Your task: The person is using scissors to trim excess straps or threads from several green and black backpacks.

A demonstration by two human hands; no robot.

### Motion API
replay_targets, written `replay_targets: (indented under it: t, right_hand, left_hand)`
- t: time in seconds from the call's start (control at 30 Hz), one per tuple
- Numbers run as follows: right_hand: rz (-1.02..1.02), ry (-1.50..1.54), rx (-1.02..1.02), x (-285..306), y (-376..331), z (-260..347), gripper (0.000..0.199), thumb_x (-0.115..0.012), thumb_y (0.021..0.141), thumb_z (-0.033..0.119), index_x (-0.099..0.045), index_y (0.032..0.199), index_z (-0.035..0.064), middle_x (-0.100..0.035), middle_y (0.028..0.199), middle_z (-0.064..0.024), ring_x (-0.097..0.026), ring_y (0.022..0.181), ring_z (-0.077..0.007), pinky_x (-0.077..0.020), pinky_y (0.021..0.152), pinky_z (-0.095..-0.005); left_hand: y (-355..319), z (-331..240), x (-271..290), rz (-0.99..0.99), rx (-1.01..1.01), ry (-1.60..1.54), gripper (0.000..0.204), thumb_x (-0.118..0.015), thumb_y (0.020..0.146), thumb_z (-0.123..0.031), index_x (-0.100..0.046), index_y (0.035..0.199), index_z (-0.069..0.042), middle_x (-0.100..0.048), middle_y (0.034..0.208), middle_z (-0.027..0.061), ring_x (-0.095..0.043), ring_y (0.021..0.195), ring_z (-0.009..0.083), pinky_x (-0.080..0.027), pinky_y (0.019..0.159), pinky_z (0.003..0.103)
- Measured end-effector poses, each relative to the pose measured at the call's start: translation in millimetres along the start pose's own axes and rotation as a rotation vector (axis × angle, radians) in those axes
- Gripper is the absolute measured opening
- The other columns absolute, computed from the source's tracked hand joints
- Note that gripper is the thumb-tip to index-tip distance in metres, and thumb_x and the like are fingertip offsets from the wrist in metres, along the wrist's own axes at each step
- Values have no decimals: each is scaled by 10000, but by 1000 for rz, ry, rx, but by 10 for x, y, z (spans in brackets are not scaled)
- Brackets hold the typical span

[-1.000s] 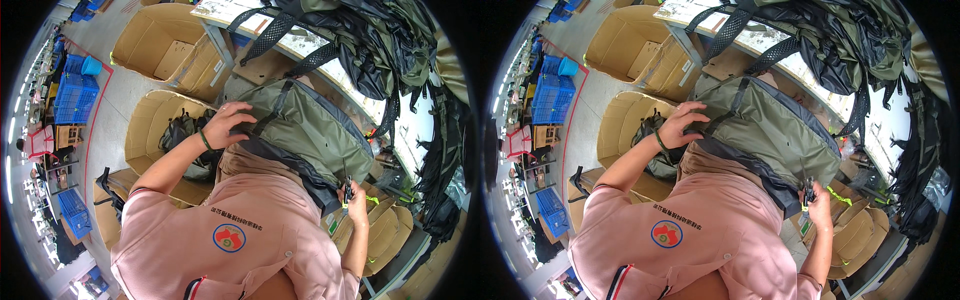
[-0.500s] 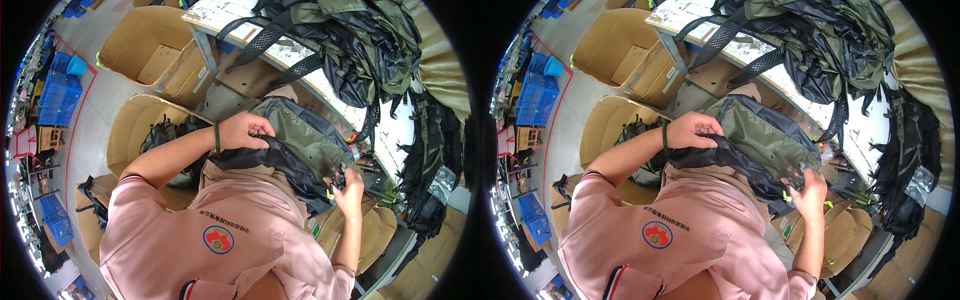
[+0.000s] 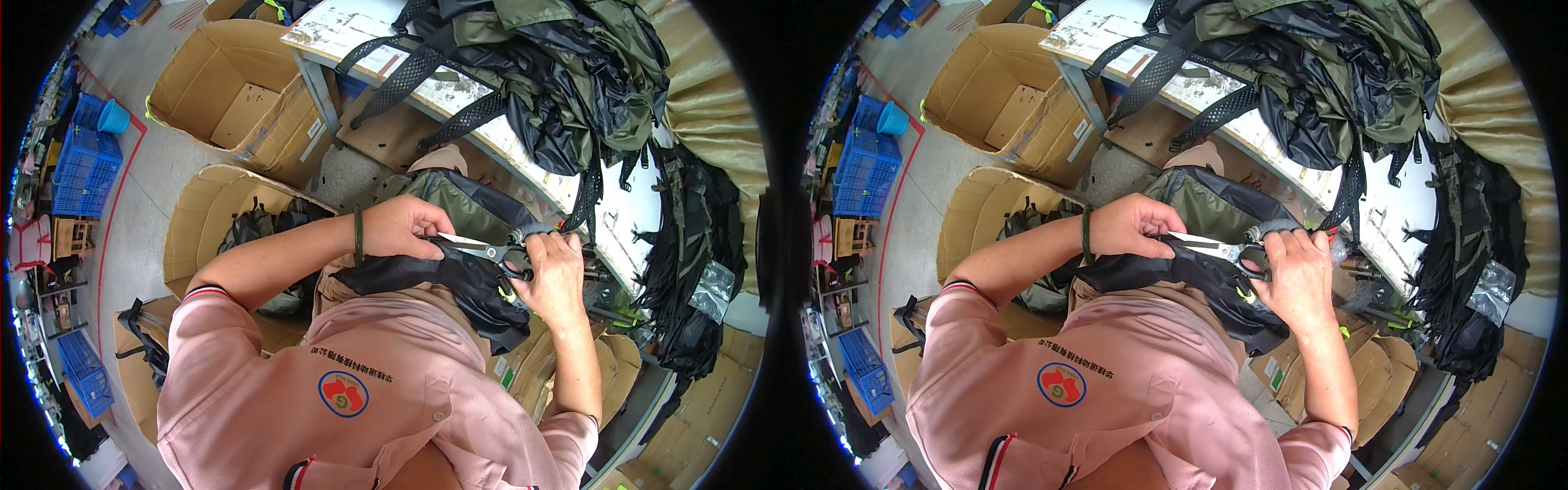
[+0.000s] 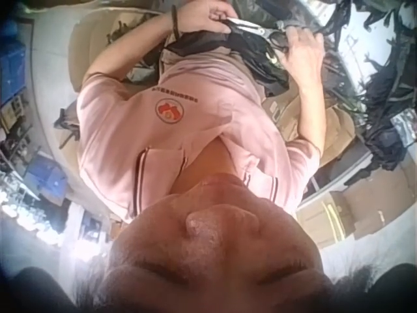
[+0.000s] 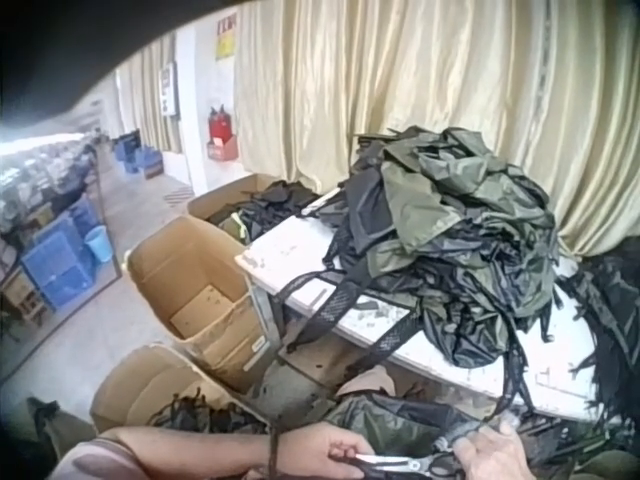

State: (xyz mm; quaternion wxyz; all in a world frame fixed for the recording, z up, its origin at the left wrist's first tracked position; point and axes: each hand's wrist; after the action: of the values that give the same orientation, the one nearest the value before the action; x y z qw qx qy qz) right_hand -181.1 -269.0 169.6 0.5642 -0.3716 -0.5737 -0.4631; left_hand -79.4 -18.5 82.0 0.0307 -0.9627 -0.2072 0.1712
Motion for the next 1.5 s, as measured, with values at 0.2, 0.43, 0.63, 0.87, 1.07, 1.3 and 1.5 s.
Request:
replay_targets:
  t: [0.2, 0.43, 0.63, 0.87, 1.07, 1.3, 1.5]
  right_hand:
    - [36, 38, -29, -101, -85, -59, 365, -826, 594, 262, -568, 753, 58, -571, 624, -68, -571, 639, -262, -379, 693, -380]
    - [118, 241, -104, -76, -111, -83, 446, -847, 585, 372, -567, 744, 63, -551, 591, -56, -563, 632, -272, -373, 679, -369]
    - [116, 250, -59, -145, -136, -70, 456, -844, 584, 378, -545, 734, 68, -537, 583, -47, -550, 640, -265, -362, 677, -368]
    - [161, 262, -35, -241, -167, -114, 443, -833, 602, 379, -549, 741, 68, -562, 616, -81, -571, 640, -279, -361, 672, -362]
    - [117, 315, -5, -236, -125, -72, 437, -814, 628, 407, -561, 754, 73, -571, 587, -69, -565, 598, -292, -384, 674, -358]
    - [150, 410, -143, -294, -73, -241, 446, -813, 638, 419, -583, 814, 81, -632, 700, -80, -613, 696, -307, -436, 692, -376]
    - [-267, 700, -453, -300, 341, -962, 297, -777, 735, 175, -532, 839, 43, -584, 686, -92, -581, 641, -197, -463, 600, -320]
  left_hand:
    - [-11, -13, -36, -4, 13, -52, 253, -672, 796, 27, -612, 1041, 38, -628, 863, 24, -572, 758, 51, -470, 683, 199]
    - [-49, 63, 17, -26, 9, -25, 278, -682, 798, 6, -610, 1063, 46, -627, 886, 34, -573, 783, 54, -472, 701, 199]
    - [-50, 53, -2, -12, 23, 2, 248, -653, 824, 45, -595, 1065, 42, -645, 945, 45, -592, 859, 64, -477, 766, 222]
    - [-85, 50, 21, 4, 48, 38, 244, -650, 826, 47, -597, 1063, 41, -648, 944, 47, -597, 870, 69, -479, 775, 222]
    - [-93, 63, 38, -33, 16, 36, 247, -674, 802, -9, -625, 1041, 29, -640, 873, 17, -568, 775, 42, -462, 697, 196]
    - [-562, 13, 557, 179, 53, 646, 211, -671, 813, -103, -671, 1018, -54, -669, 1025, 86, -630, 930, 189, -488, 818, 306]
    - [-2220, 1447, 1395, 480, 1063, 823, 468, -719, 725, -336, -667, 1131, -109, -678, 1072, 75, -618, 974, 204, -480, 860, 321]
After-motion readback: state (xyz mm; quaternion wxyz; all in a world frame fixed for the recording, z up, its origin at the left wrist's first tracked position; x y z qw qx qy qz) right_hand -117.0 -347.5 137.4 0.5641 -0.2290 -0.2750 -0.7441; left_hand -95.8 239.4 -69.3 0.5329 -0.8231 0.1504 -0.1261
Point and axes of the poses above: each hand's wrist, its own y-axis towards the middle knuckle, its own x-axis out of the back of the hand, z = x × y
